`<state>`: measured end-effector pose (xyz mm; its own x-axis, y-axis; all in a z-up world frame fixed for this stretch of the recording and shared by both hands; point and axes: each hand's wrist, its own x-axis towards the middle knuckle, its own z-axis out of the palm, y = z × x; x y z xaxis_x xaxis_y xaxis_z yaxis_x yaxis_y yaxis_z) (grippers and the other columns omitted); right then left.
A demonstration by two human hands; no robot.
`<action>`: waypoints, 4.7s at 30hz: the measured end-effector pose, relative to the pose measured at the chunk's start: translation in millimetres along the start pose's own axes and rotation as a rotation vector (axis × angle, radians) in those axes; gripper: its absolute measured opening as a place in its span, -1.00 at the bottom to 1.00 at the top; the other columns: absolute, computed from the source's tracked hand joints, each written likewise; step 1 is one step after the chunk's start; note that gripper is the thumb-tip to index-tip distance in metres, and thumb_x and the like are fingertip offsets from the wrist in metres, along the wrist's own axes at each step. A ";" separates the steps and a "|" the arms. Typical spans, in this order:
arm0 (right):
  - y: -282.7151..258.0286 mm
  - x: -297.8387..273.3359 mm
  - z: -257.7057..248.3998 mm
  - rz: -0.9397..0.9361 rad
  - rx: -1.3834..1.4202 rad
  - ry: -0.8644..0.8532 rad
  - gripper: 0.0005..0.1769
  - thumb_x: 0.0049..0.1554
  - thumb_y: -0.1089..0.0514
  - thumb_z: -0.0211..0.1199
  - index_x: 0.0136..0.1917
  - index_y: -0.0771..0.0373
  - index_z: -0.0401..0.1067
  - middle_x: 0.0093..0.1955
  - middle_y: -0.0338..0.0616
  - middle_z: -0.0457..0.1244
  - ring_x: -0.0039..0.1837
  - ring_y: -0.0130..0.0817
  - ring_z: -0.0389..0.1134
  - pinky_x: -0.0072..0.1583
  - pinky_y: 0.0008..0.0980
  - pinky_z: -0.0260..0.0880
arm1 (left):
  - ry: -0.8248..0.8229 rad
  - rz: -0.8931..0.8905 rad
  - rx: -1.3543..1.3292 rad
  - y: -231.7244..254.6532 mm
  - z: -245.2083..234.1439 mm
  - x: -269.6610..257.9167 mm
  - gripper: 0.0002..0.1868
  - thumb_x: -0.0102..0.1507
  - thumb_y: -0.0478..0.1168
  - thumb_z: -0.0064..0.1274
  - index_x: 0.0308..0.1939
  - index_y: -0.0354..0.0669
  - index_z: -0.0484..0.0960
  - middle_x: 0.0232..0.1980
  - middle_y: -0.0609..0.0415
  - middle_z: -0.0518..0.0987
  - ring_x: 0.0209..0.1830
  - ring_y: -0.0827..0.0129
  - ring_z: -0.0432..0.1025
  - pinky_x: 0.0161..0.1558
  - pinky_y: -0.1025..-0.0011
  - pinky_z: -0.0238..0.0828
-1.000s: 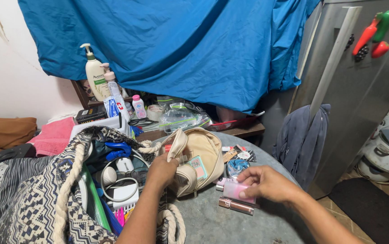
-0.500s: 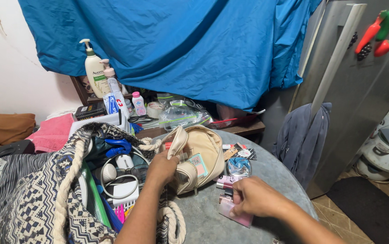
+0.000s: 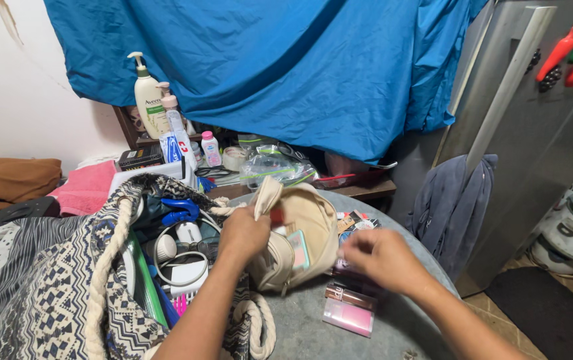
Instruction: The person places several cosmetic items into a small beige makeup bag on a round table. They add lipsticks, a compact, and other small containers, then close the bag and adjust the contents inside.
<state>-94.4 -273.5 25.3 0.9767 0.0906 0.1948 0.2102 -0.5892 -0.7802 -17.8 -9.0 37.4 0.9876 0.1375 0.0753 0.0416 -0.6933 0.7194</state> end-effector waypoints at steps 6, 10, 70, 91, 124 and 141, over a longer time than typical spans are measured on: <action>-34.7 7.5 -4.3 -0.432 0.050 0.226 -0.83 0.04 0.28 0.35 -0.05 0.30 0.59 -0.04 -0.21 0.41 -0.07 -0.46 0.43 -0.02 -0.46 0.43 | -0.013 0.165 0.112 12.7 -1.9 -15.3 -0.61 0.17 -0.05 0.06 -0.12 -0.28 0.73 -0.09 -0.36 0.64 0.02 -0.15 0.55 0.17 0.10 0.41; -44.9 17.3 13.2 -0.340 -0.042 0.026 -0.75 0.02 0.29 0.29 0.01 0.28 0.57 -0.08 -0.07 0.43 -0.05 -0.27 0.47 0.03 -0.34 0.45 | -0.085 0.207 0.115 11.2 -4.0 -20.4 -0.62 0.15 -0.06 0.03 -0.16 -0.25 0.75 -0.12 -0.37 0.65 0.00 -0.16 0.56 0.15 0.09 0.42; 32.6 -34.3 -8.5 0.234 0.261 -0.189 -0.69 0.06 0.15 0.40 0.08 0.28 0.58 -0.22 -0.23 0.37 -0.23 -0.51 0.33 -0.18 -0.41 0.43 | -0.009 0.281 -0.131 5.4 55.5 -105.3 0.06 -0.06 -0.09 0.32 0.49 -0.13 0.18 0.31 -0.33 0.37 0.31 -0.13 0.34 0.26 0.04 0.27; 45.9 -52.4 -5.7 0.213 -0.072 -0.088 -0.58 -0.10 0.08 0.54 0.02 0.24 0.58 -0.21 -0.19 0.45 -0.24 -0.44 0.42 -0.21 -0.37 0.44 | 0.239 0.368 -0.048 0.4 53.5 -106.7 -0.50 0.21 -0.40 -0.07 0.23 -0.02 0.55 0.28 -0.33 0.41 0.14 -0.29 0.42 0.15 -0.01 0.35; -23.4 15.9 58.0 -0.195 -0.279 -0.036 -0.63 -0.06 0.12 0.43 0.03 0.27 0.60 -0.09 0.00 0.42 -0.06 -0.18 0.49 0.04 -0.24 0.46 | 0.256 0.389 -0.166 -7.7 44.8 -102.3 -0.47 0.19 -0.44 -0.04 0.24 0.01 0.53 0.18 -0.34 0.45 0.13 -0.26 0.42 0.14 0.03 0.35; -29.4 48.0 78.5 -0.197 -0.488 -0.392 -0.03 -0.27 -0.01 0.65 0.37 0.14 0.37 0.19 0.12 0.35 0.24 0.03 0.37 0.25 -0.15 0.34 | 0.030 0.095 -0.281 -7.1 24.0 -73.9 -0.55 0.14 -0.27 0.06 0.13 0.08 0.69 0.04 -0.19 0.66 0.03 0.10 0.60 0.09 0.31 0.48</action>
<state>-50.2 -188.8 10.9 0.8847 0.4661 0.0034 0.4332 -0.8196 -0.3749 -87.5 -31.2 10.1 0.9800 0.1052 0.1687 -0.0982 -0.4813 0.8710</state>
